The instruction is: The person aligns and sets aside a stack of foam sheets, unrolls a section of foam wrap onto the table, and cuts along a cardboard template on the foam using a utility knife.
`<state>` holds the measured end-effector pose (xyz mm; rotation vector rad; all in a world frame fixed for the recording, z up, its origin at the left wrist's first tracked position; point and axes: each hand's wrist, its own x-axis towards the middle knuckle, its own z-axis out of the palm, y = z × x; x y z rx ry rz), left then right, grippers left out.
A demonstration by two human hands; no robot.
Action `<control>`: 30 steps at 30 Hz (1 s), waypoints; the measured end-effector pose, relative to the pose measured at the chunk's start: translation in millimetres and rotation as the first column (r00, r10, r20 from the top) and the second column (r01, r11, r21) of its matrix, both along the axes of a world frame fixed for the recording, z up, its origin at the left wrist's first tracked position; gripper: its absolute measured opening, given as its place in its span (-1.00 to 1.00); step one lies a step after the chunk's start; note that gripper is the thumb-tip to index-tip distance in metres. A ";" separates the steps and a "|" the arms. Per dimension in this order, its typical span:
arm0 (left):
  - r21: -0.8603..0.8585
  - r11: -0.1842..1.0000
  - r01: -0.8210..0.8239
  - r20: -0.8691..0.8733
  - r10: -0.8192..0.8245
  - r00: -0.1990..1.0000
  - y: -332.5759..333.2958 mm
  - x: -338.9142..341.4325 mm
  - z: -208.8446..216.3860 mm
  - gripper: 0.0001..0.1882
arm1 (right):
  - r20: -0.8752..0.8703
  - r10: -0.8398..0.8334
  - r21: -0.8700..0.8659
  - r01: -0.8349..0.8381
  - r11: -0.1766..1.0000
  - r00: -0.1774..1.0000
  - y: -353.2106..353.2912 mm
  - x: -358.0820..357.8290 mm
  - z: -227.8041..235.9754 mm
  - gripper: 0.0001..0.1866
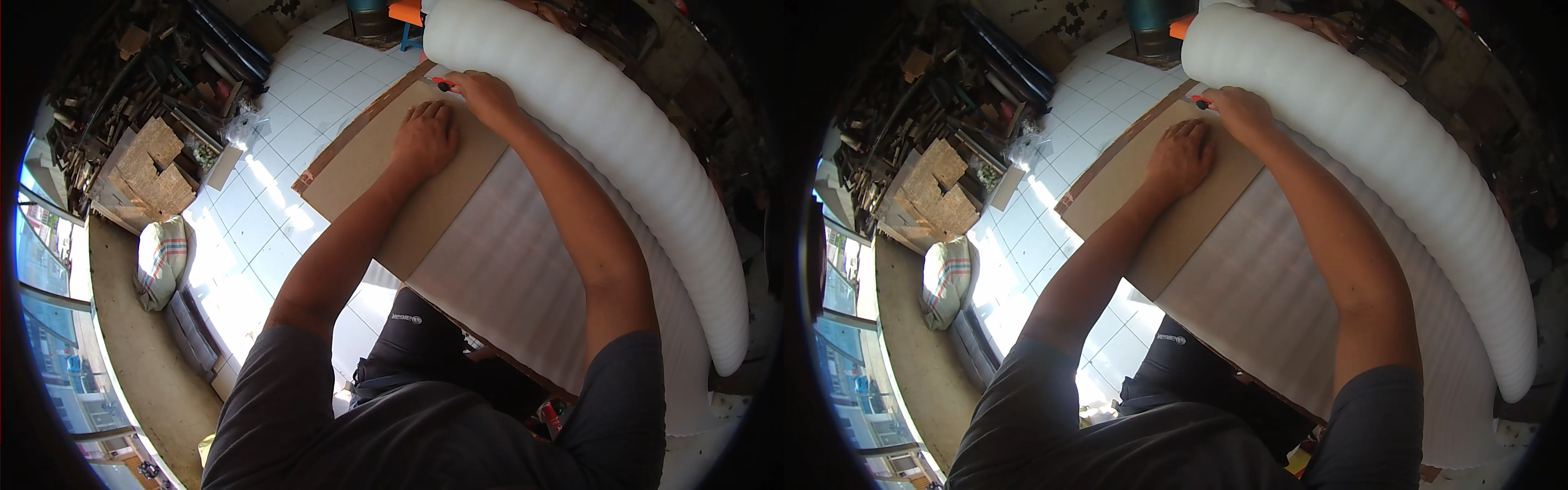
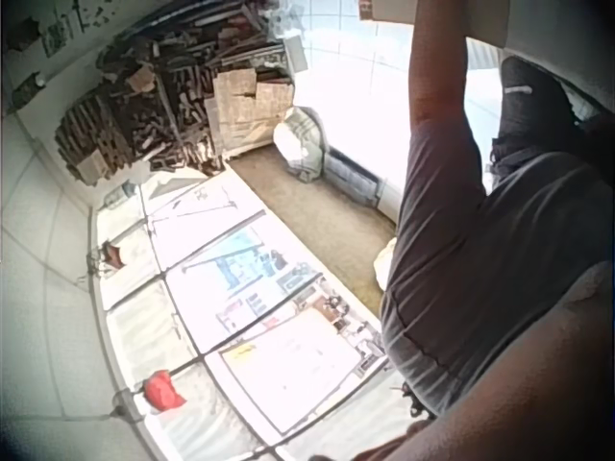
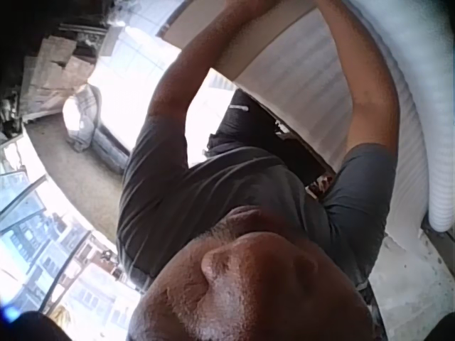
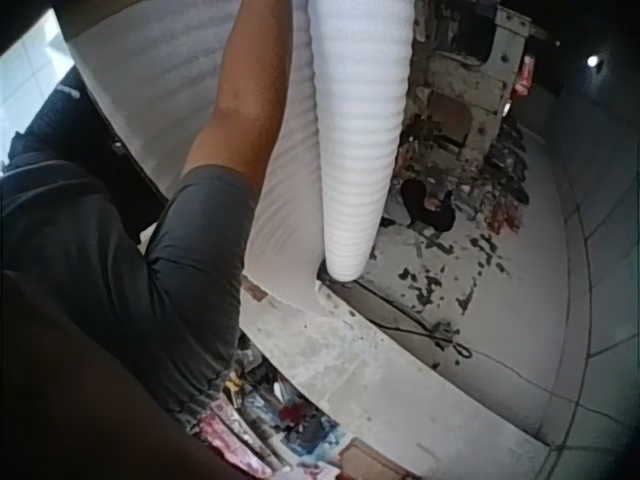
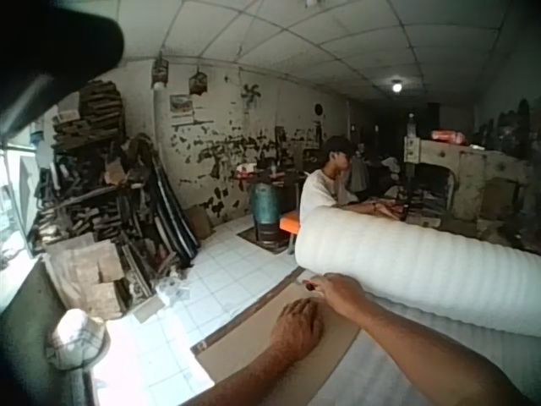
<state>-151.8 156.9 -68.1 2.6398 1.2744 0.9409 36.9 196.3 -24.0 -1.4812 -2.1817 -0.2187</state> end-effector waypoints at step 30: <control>0.023 1.000 -0.004 0.007 0.004 1.000 2.7 0.7 -3.0 -0.50 | 0.040 -0.006 -0.092 0.010 0.996 0.999 -54.6 35.9 19.0 -0.73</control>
